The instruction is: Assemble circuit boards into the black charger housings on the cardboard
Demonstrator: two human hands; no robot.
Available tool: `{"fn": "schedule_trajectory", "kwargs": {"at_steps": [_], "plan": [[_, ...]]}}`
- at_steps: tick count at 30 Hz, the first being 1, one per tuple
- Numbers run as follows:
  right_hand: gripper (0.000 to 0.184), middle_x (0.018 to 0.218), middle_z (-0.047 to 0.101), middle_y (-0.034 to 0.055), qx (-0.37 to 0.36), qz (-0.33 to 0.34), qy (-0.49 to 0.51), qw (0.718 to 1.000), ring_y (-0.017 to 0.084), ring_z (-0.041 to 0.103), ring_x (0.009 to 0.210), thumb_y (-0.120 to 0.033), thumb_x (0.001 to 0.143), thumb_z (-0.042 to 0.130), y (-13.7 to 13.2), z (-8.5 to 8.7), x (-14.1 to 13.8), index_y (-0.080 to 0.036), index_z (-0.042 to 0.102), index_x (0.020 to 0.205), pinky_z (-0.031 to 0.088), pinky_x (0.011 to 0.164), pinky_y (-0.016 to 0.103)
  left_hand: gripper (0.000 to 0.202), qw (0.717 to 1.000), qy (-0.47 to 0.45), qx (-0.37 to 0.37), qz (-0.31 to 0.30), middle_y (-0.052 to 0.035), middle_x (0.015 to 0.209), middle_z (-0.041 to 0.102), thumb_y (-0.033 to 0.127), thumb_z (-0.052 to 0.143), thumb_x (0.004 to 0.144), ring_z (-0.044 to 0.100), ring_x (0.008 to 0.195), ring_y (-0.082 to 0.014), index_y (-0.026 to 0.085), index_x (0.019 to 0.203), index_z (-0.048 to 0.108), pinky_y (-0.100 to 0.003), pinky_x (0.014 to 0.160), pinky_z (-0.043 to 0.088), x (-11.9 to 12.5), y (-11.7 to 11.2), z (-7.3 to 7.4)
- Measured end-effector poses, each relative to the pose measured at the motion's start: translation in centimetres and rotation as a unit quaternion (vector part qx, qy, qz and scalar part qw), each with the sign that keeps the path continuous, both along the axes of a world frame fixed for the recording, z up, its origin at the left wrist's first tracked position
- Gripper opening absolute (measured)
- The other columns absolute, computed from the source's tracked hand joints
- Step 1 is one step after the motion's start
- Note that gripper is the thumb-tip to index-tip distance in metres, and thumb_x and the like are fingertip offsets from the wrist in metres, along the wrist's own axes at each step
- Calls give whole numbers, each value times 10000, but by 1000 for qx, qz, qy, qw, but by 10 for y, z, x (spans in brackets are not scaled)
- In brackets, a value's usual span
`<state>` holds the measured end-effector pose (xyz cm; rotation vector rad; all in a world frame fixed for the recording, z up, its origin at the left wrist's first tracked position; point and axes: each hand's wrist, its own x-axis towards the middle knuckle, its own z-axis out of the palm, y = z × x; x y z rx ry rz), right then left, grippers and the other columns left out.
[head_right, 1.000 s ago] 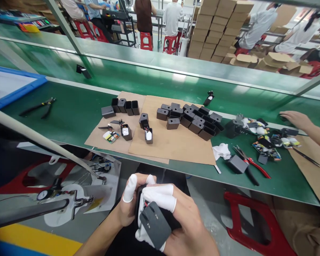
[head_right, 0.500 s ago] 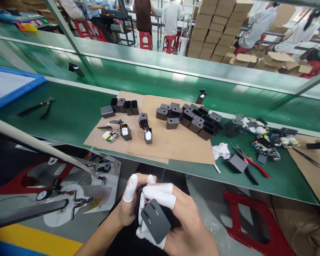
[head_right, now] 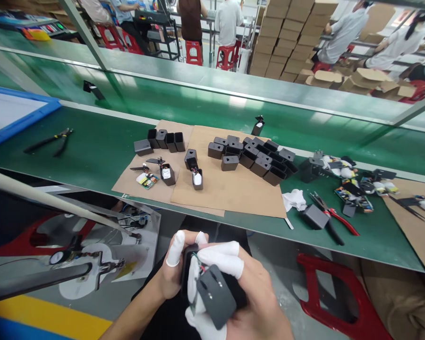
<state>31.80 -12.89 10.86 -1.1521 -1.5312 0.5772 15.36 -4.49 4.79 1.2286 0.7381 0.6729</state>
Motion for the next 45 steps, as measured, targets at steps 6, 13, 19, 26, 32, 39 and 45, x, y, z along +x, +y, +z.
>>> {"fn": "schedule_trajectory", "kwargs": {"at_steps": [6,13,19,26,32,39,45], "plan": [[560,1164,771,133,-14,1,26,1000,336,767,1101,-117,809,854,-9,0,6,-191,672,1333,672,850,436,758,998,12,69,3,-62,799,620,775,207,1058,577,790,-242,211,784,635,-385,792,461,-3,1,4],[543,1154,769,139,-11,17,14,1000,323,779,1059,-133,823,866,-8,-1,6,-179,681,1332,684,803,406,723,997,-5,72,-37,-1,691,434,715,135,1089,442,680,-190,219,702,489,-367,711,359,0,4,4],[620,1176,766,142,-13,29,1,999,301,789,1006,-13,785,784,-4,0,9,-185,680,1372,690,776,401,665,994,-42,82,-64,11,681,373,679,143,1102,367,631,-165,222,701,413,-360,640,301,5,7,10],[632,1139,757,122,-5,36,6,999,263,761,995,12,789,821,-3,2,4,-177,671,1373,669,757,356,689,994,-46,78,-55,9,666,372,709,148,1091,365,625,-166,220,695,430,-366,638,293,6,8,10],[621,1128,751,114,4,32,-11,999,255,754,1005,-31,806,874,2,4,1,-178,660,1371,671,761,345,671,996,-27,77,-40,-3,690,406,673,148,1099,405,664,-183,220,705,449,-374,680,319,5,7,6],[616,1123,765,99,10,27,-28,999,249,761,1042,-35,816,845,2,1,1,-181,650,1382,665,830,351,677,997,-20,68,-33,-2,710,398,699,141,1088,393,675,-190,225,719,453,-377,686,333,3,5,3],[618,1143,761,110,4,26,-32,999,251,763,1027,5,808,801,3,2,-2,-183,645,1376,669,799,354,747,997,-18,71,-15,-21,693,450,800,159,1039,415,666,-203,229,697,499,-382,664,357,4,6,8]]}}
